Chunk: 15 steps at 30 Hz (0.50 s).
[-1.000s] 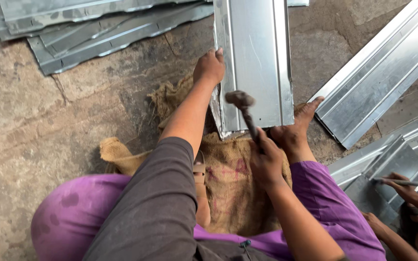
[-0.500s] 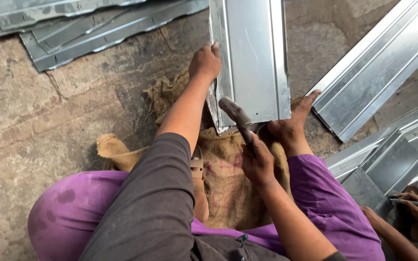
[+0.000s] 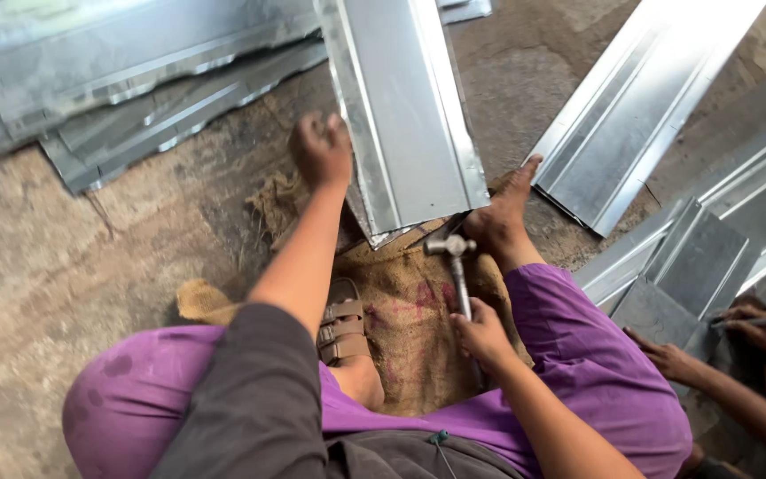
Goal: The person sits on the floor and uses a hammer to strike a long metal sheet resting on a small block. They repeatedly hit the sheet to flatten or shape it, occasionally adjusting its position. Another person is visible in the background working on similar metal pieces.
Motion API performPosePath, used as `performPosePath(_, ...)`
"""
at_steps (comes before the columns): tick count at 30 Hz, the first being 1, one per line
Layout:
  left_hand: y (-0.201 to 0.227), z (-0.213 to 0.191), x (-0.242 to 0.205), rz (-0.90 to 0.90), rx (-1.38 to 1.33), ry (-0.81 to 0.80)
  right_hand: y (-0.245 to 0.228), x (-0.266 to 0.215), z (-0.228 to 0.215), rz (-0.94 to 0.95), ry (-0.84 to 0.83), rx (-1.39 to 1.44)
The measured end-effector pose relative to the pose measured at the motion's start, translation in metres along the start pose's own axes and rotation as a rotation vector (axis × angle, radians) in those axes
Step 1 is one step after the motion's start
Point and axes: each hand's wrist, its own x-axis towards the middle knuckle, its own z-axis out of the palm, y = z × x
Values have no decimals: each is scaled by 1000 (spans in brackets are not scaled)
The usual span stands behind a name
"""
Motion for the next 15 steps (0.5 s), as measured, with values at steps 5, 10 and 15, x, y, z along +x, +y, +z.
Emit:
performPosePath(5,-2,-52,-76,-91,108,-4,59,83,10,41,16,-74)
performPosePath(10,0,-86,-125,-179,160,-235,61,105,11,-46,-43,-862)
performPosePath(15,3,-92,-140,-176,354,-437,-2,127,-35,-730,416,-423)
